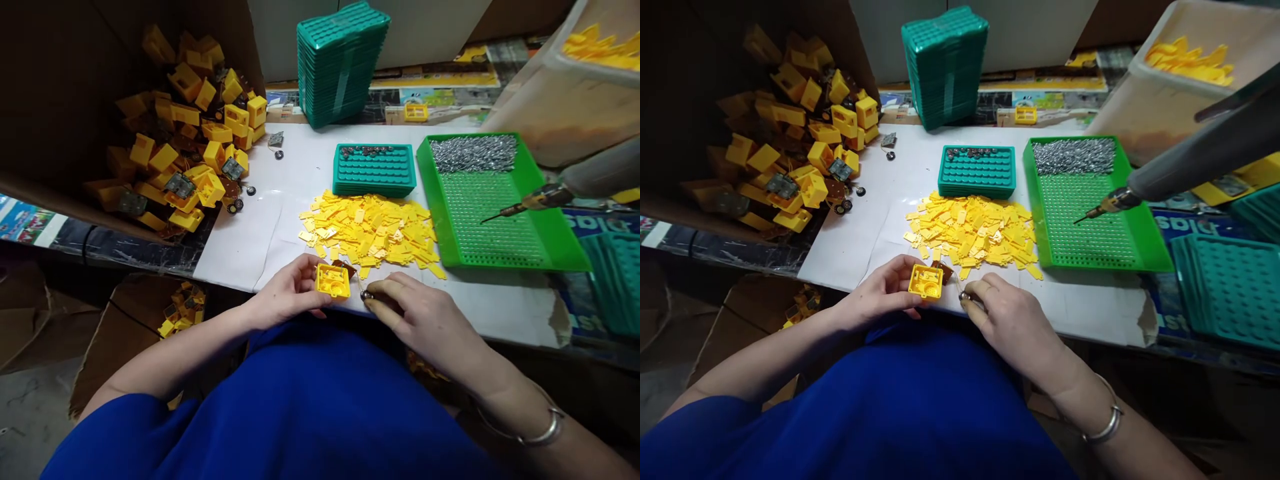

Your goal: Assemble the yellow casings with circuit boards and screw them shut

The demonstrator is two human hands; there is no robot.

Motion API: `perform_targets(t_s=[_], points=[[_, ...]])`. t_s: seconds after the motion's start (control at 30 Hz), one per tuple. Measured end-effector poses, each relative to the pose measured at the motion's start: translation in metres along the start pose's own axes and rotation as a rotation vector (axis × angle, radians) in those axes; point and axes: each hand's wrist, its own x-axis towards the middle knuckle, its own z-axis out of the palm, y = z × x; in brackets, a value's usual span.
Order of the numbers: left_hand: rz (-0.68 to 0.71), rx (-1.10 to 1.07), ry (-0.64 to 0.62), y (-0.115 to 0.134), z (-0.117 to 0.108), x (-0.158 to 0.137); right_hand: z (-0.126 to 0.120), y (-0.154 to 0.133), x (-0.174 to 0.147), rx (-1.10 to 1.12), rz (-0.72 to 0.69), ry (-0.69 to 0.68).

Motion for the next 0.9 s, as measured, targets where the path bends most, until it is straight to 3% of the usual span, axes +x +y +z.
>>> perform_targets(t_s=[0.17,0.27,0.43,0.53,0.73,0.9], points=[[0.021,0.057,-0.037,-0.004,0.003,0.0,-0.007,0.001,0.014,0.723,0.427,-0.125],[0.077,0.135,-0.049,-0.004,0.008,0.001,-0.007,-0.004,0.021,0.962,0.507,-0.183],[0.089,0.167,-0.074,0.001,0.012,0.003,-0.016,-0.013,0.025,0.545,0.079,-0.112],[0.097,0.137,-0.14,0.004,0.012,0.004,-0.025,-0.013,0.03,0.344,-0.111,-0.166],[0.092,0.036,-0.241,0.006,0.012,0.01,-0.038,-0.016,0.043,0.187,-0.163,-0.29],[0.114,0.007,-0.201,0.007,0.016,0.012,-0.039,-0.021,0.052,0.022,-0.172,-0.288]])
